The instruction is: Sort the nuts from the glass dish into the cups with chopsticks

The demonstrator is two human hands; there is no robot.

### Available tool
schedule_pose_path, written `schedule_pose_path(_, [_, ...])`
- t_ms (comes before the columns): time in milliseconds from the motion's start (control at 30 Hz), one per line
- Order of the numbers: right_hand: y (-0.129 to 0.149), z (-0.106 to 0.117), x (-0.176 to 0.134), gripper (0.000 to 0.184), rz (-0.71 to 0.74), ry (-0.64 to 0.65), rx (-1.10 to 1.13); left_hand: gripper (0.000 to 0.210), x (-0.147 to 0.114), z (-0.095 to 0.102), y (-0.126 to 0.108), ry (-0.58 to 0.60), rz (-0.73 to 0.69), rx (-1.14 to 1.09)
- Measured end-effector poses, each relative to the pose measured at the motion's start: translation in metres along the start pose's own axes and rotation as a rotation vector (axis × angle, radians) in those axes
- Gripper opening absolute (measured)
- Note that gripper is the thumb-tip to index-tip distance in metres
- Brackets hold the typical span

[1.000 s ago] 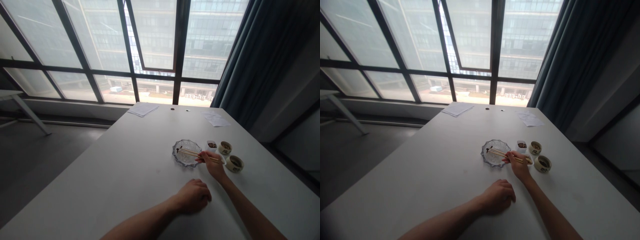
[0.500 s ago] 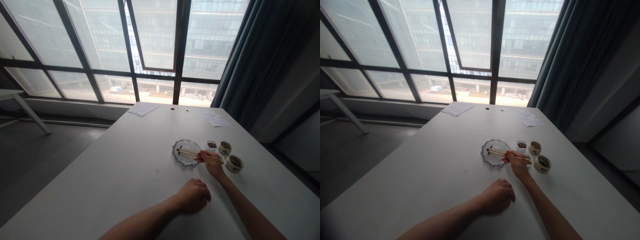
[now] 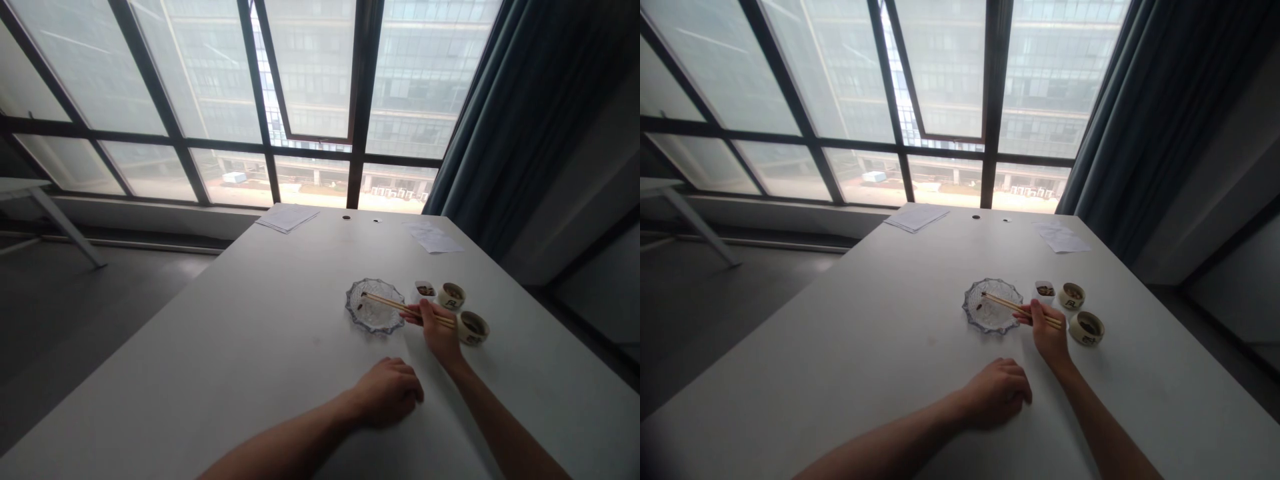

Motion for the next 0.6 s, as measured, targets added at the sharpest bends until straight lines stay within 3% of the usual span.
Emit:
schedule_pose_path(233, [0.041, 0.097, 0.007, 0.057, 0.113, -0.293, 0.001, 0.019, 0.0, -0.001, 0.001, 0.01, 0.01, -0.005])
schedule_pose_path(333, [0.04, 0.122, 0.011, 0.059, 0.105, -0.335, -0.011, 0.02, 0.0, 0.0, 0.001, 0.006, 0.011, -0.008])
schedule_pose_path(467, [0.036, 0.126, 0.008, 0.058, 0.113, -0.339, -0.024, 0.02, 0.0, 0.002, 0.0, -0.003, 0.008, -0.012])
schedule_pose_path(600, [0.032, 0.094, 0.0, 0.056, 0.097, -0.24, -0.02, 0.02, 0.001, 0.001, 0.0, 0.003, 0.013, -0.011])
Point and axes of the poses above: each hand's wrist, its own x-axis towards the middle knuckle, its own z-axis out of the back of the hand, y = z × x, the point moved 10 cm from there along x, towards the middle knuckle, and after that the axes turned 8 degrees about -z, right-handed, at the moved point
